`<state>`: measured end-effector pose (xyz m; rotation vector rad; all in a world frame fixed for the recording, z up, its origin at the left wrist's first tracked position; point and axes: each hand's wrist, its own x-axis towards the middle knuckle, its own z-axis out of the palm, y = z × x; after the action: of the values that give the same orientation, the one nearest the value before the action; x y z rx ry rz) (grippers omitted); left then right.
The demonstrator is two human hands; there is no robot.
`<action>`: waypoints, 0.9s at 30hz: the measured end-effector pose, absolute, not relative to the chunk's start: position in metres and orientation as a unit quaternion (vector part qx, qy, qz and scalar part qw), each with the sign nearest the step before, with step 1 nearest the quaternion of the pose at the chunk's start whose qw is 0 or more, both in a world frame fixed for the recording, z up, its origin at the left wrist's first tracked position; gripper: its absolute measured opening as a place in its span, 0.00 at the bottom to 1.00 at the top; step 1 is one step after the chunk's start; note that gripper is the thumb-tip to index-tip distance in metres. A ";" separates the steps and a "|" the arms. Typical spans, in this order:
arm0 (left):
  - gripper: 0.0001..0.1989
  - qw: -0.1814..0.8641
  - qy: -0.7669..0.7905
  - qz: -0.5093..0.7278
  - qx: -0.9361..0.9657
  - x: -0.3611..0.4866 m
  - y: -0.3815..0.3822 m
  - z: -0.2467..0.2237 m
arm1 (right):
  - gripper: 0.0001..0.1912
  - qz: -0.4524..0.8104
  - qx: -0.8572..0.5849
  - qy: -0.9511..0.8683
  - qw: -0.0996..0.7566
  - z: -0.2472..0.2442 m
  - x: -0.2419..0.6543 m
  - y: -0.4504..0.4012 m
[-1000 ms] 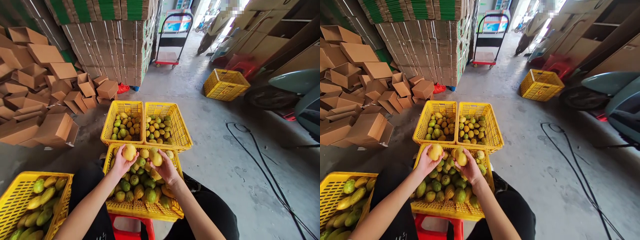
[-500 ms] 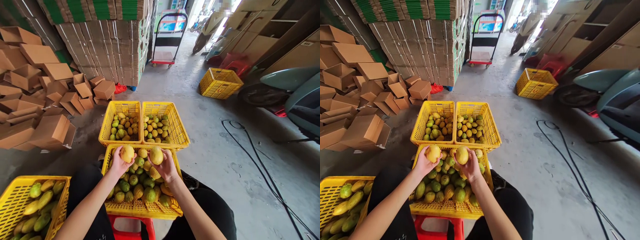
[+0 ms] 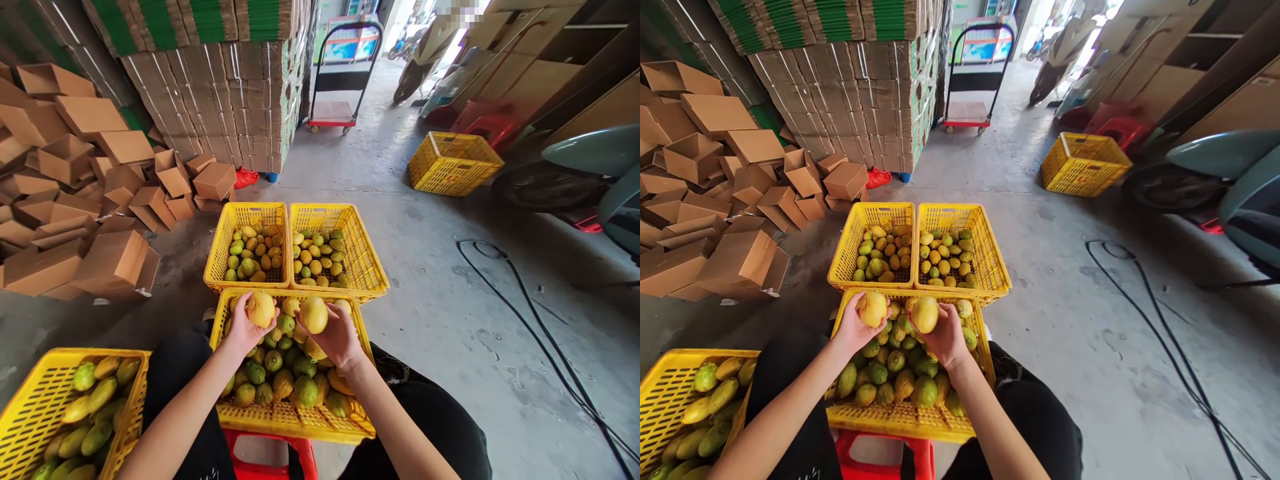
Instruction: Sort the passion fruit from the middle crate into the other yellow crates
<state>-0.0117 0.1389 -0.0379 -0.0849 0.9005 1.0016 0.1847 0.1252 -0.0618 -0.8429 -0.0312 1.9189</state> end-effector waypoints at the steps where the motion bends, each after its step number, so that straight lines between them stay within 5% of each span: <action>1: 0.16 0.779 0.417 0.465 -0.044 -0.012 0.139 -0.038 | 0.12 0.798 -0.338 -0.016 0.500 -0.062 0.184 0.125; 18: 0.10 0.770 0.390 0.504 -0.040 -0.006 0.138 -0.040 | 0.11 0.765 -0.398 0.011 0.506 -0.060 0.178 0.122; 27: 0.17 0.774 0.402 0.486 -0.058 -0.017 0.141 -0.030 | 0.16 0.791 -0.324 -0.018 0.518 -0.061 0.186 0.125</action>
<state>-0.0166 0.1414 -0.0298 -0.1258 0.8704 1.0531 0.1863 0.1246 -0.0606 -0.7785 -0.0420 1.8982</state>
